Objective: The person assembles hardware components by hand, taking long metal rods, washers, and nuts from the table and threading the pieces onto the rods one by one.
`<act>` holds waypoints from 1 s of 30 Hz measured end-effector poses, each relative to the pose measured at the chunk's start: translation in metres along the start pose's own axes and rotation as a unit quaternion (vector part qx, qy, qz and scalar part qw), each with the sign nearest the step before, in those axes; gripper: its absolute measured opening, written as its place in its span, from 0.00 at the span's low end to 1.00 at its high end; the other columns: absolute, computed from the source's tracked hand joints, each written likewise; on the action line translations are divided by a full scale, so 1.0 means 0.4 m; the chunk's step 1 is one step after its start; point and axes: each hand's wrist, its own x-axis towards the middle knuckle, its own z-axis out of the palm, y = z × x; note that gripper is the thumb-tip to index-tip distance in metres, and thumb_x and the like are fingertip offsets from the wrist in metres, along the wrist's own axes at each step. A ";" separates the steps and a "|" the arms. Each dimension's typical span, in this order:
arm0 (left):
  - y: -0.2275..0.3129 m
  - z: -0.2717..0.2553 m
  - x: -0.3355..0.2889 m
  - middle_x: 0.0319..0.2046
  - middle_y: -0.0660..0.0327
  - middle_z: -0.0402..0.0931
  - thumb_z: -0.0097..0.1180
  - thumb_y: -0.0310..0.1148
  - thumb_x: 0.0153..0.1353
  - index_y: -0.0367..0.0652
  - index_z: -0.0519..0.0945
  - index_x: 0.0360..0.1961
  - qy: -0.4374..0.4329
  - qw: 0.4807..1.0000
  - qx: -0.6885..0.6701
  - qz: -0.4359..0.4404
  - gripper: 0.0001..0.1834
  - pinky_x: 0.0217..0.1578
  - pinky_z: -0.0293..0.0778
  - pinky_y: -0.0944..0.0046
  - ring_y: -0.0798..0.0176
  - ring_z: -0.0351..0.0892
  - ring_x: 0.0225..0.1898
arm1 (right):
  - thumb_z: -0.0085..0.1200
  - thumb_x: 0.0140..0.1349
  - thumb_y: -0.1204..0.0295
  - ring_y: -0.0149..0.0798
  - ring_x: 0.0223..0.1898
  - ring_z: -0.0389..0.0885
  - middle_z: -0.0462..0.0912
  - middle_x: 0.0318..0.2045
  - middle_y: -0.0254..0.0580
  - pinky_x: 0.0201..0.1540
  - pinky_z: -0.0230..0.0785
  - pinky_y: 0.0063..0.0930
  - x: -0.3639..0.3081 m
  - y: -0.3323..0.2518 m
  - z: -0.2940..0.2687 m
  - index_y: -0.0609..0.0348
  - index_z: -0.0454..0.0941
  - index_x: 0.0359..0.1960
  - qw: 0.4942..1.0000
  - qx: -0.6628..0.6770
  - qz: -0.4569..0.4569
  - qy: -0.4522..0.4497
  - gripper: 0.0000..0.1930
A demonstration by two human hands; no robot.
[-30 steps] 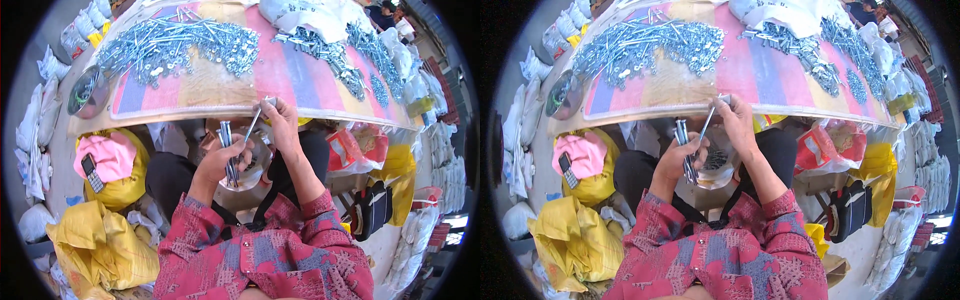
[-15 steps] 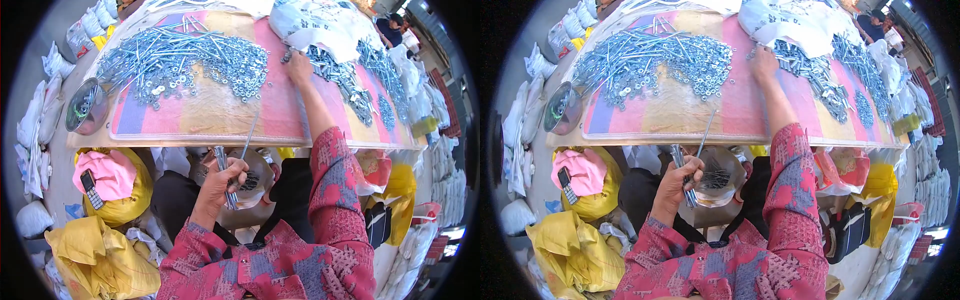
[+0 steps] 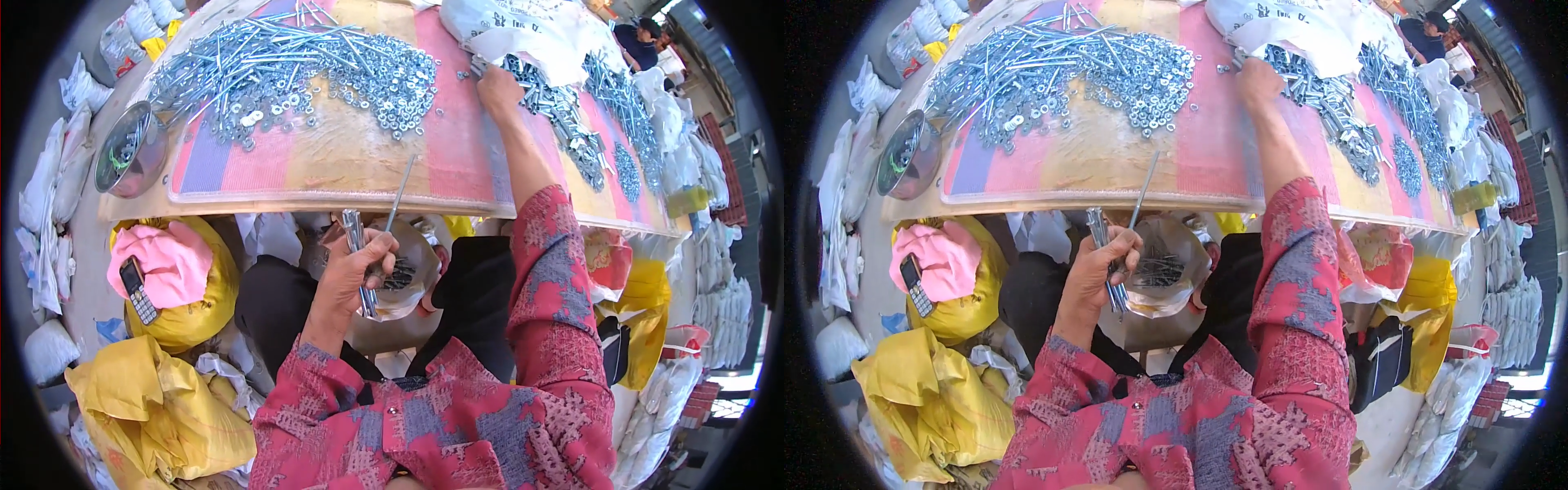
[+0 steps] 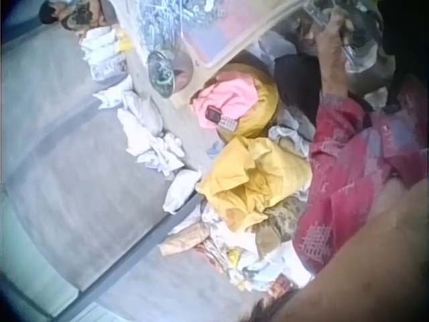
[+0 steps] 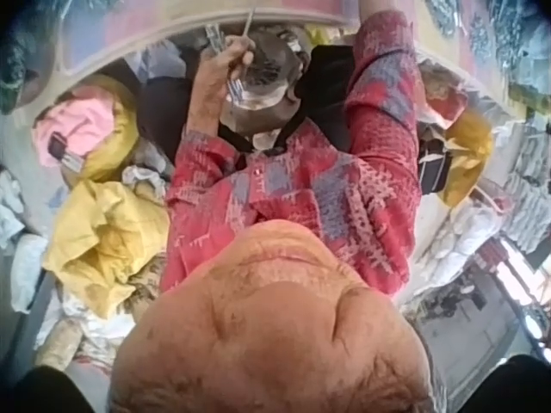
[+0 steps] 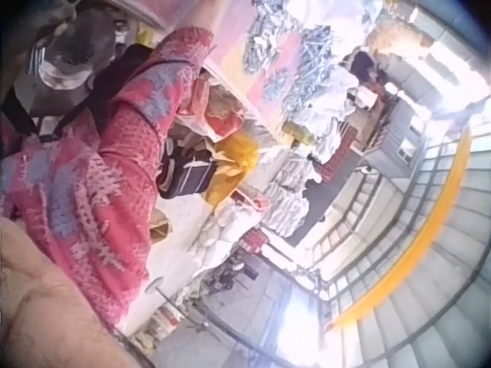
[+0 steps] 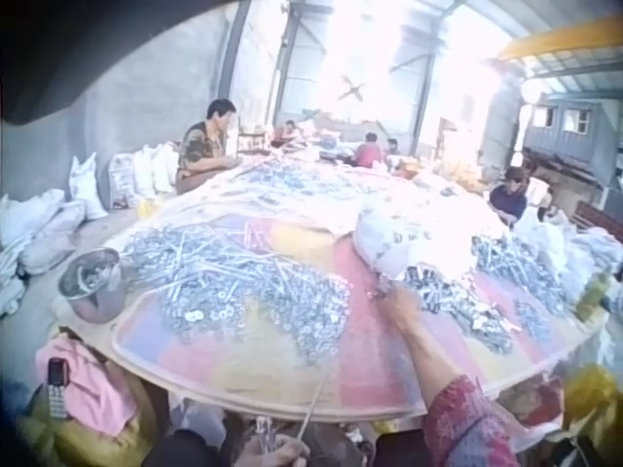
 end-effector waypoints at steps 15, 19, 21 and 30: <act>-0.007 0.006 -0.015 0.19 0.66 0.71 0.55 0.35 0.64 0.33 0.79 0.35 -0.040 0.995 0.080 0.037 0.13 0.14 0.53 0.78 0.79 0.61 0.15 | 0.50 0.67 0.67 0.21 0.22 0.62 0.72 0.21 0.27 0.25 0.53 0.17 -0.434 -0.065 -0.184 0.60 0.79 0.32 0.731 0.664 0.019 -0.155 0.11; -0.003 -0.009 -0.030 0.18 0.67 0.70 0.56 0.35 0.63 0.35 0.79 0.33 -0.062 0.994 0.089 0.029 0.11 0.14 0.53 0.78 0.79 0.61 0.14 | 0.50 0.67 0.66 0.20 0.23 0.62 0.70 0.21 0.25 0.27 0.53 0.17 -0.459 -0.101 -0.186 0.60 0.79 0.31 0.821 0.540 -0.056 -0.176 0.12; -0.004 -0.018 -0.039 0.17 0.68 0.70 0.56 0.35 0.63 0.36 0.79 0.32 -0.066 0.993 0.097 0.028 0.11 0.14 0.52 0.78 0.79 0.60 0.14 | 0.50 0.67 0.66 0.20 0.23 0.61 0.70 0.21 0.24 0.27 0.53 0.17 -0.461 -0.113 -0.191 0.60 0.80 0.31 0.832 0.515 -0.084 -0.191 0.12; 0.030 -0.034 -0.074 0.17 0.68 0.71 0.60 0.35 0.60 0.37 0.81 0.31 0.014 0.990 0.098 0.105 0.10 0.14 0.53 0.77 0.79 0.62 0.15 | 0.55 0.64 0.65 0.18 0.25 0.72 0.80 0.25 0.30 0.26 0.60 0.13 -0.419 -0.250 -0.249 0.61 0.82 0.40 0.710 0.504 -0.203 -0.447 0.11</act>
